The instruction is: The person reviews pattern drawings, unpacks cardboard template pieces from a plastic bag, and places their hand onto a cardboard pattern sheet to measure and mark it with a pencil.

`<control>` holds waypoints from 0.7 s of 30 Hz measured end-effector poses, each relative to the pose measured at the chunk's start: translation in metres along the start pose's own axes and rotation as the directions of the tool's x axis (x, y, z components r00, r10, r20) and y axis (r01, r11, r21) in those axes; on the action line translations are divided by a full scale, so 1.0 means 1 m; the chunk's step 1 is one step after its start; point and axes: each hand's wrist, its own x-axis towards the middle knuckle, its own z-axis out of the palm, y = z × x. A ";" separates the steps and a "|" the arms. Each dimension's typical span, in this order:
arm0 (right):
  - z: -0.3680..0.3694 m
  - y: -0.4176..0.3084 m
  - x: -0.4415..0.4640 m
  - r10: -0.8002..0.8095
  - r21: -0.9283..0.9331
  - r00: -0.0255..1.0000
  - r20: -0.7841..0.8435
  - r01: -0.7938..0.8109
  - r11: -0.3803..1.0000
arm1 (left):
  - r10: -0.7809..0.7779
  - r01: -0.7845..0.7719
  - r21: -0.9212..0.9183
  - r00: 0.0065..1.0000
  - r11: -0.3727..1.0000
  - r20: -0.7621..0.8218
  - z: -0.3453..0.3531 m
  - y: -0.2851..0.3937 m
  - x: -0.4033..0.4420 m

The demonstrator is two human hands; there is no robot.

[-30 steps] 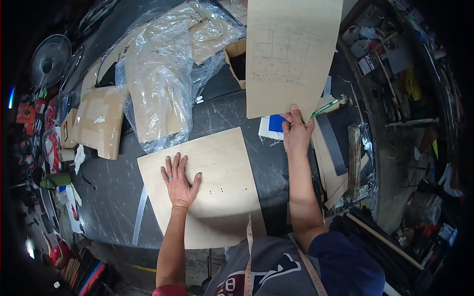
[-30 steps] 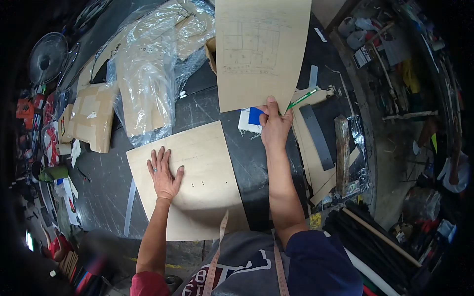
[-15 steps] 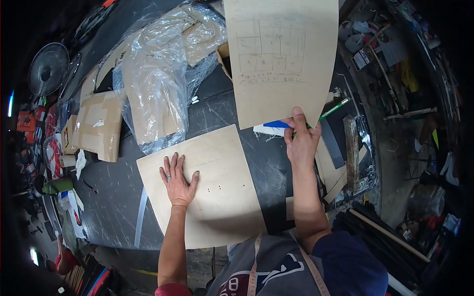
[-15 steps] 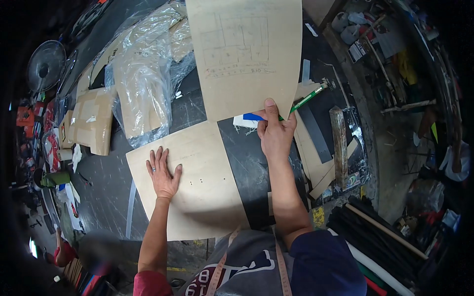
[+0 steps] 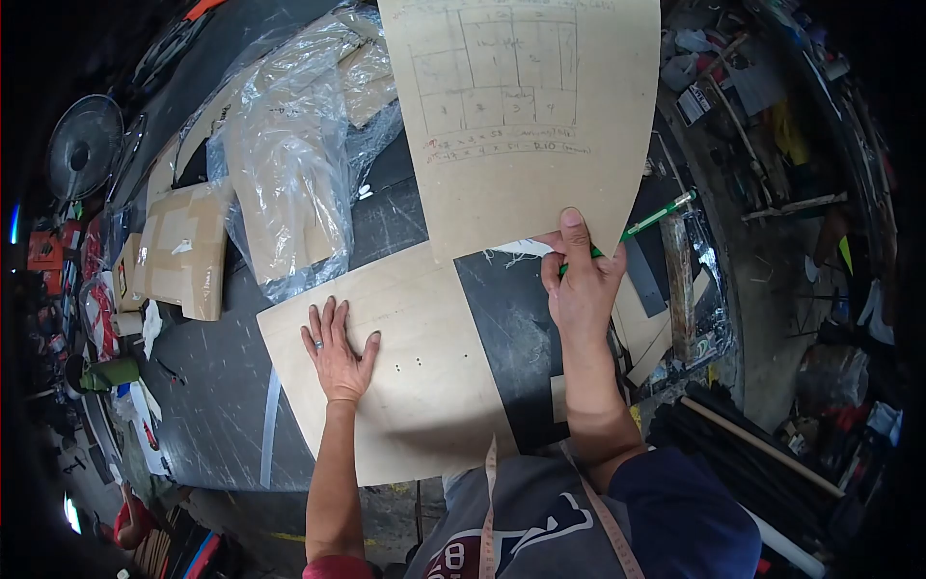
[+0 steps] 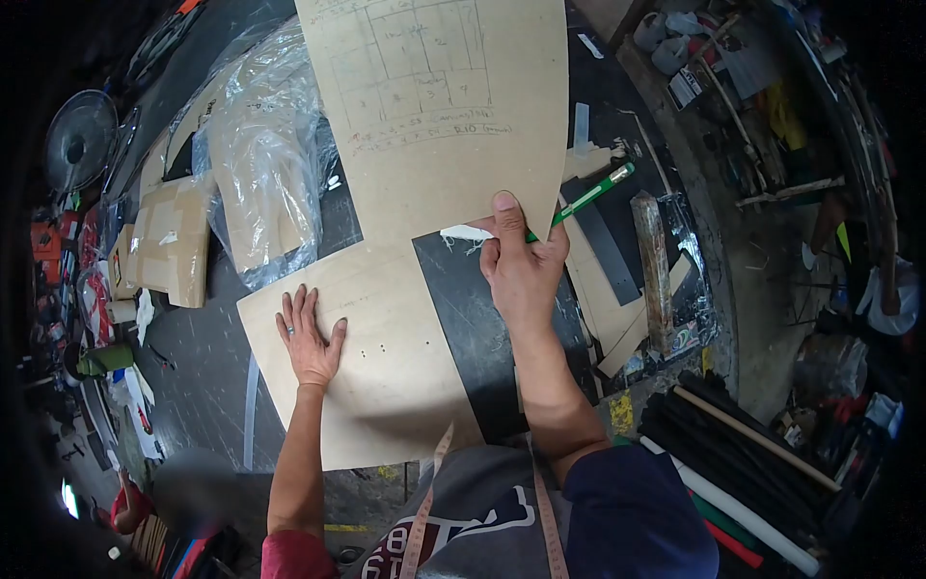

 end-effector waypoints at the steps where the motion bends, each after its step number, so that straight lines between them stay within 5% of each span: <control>1: 0.000 -0.001 -0.001 0.004 -0.003 1.000 -0.005 -0.004 1.000 | 0.000 0.000 0.000 1.000 1.000 -0.001 -0.001 0.000 0.000; 21: 0.007 0.005 -0.006 -0.007 -0.001 1.000 -0.025 0.007 1.000 | 0.004 -0.004 0.008 1.000 1.000 -0.008 -0.002 0.000 0.000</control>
